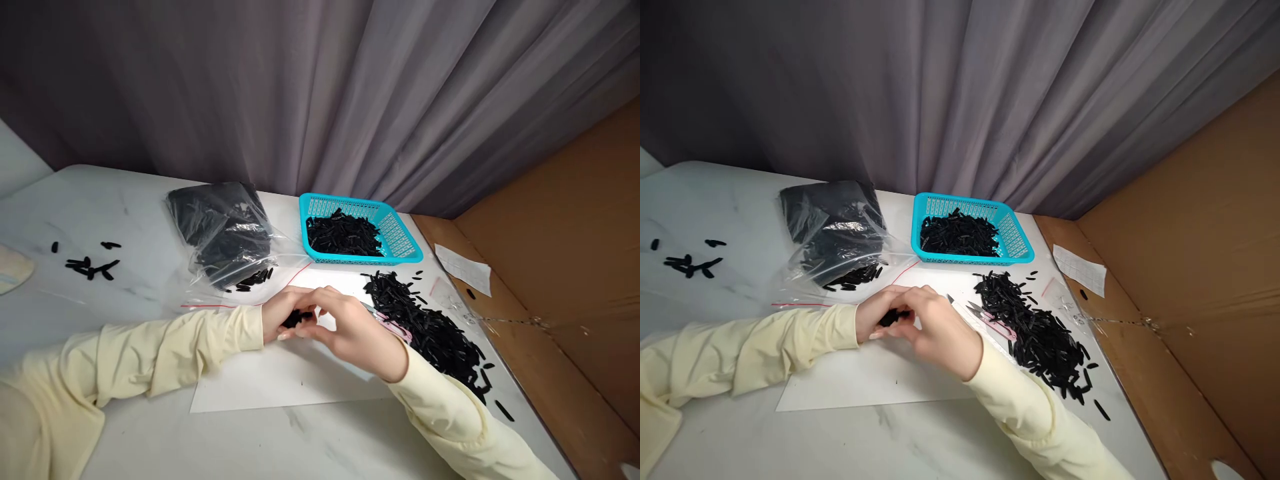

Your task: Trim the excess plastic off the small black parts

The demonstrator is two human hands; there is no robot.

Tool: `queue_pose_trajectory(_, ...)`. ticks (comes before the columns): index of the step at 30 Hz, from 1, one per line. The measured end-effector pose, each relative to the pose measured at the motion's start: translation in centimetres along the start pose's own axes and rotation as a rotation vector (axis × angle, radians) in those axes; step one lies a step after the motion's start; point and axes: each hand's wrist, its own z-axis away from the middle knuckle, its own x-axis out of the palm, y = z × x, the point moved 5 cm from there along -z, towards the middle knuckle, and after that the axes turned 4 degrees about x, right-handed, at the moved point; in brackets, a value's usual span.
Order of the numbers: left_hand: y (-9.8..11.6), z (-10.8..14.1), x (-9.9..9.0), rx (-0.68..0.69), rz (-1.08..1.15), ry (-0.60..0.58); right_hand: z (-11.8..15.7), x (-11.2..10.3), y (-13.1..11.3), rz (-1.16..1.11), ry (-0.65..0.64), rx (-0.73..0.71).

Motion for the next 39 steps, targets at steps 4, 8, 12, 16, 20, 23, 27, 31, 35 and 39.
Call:
queue_pose_trajectory(4,0.4,-0.1,0.5,-0.087,0.07,-0.054,0.2,-0.9,1.0,-0.132,-0.01,-0.017)
queue_pose_trajectory(8,0.5,-0.3,0.5,-0.16,0.141,-0.074,0.3,-0.8,1.7,-0.124,0.059,-0.1)
queue_pose_trajectory(12,0.3,-0.3,0.4,-0.225,0.19,-0.095,0.6,-0.4,2.1,-0.201,0.134,-0.138)
queue_pose_trajectory(16,0.3,-0.2,0.6,-0.242,0.24,-0.118,1.1,-1.0,4.0,-0.444,0.337,0.082)
queue_pose_trajectory(20,0.6,-0.1,0.6,-0.218,0.312,-0.12,1.7,-0.1,5.2,-0.641,0.322,0.318)
queue_pose_trajectory(23,0.8,0.0,0.4,-0.171,0.428,-0.12,2.0,1.8,5.2,-0.744,0.217,0.46)
queue_pose_trajectory(27,0.8,-0.1,0.7,-0.178,0.528,-0.229,2.0,4.0,4.5,-0.875,0.07,0.505)
queue_pose_trajectory(31,1.0,-0.1,1.1,-0.141,0.558,-0.338,2.0,4.0,4.1,-1.069,0.035,0.534)
queue_pose_trajectory(35,0.8,0.0,1.4,-0.134,0.497,-0.359,2.2,3.6,4.3,-1.177,0.068,0.586)
queue_pose_trajectory(39,0.7,0.0,1.1,-0.119,0.416,-0.307,2.2,4.3,4.7,-1.26,0.111,0.635)
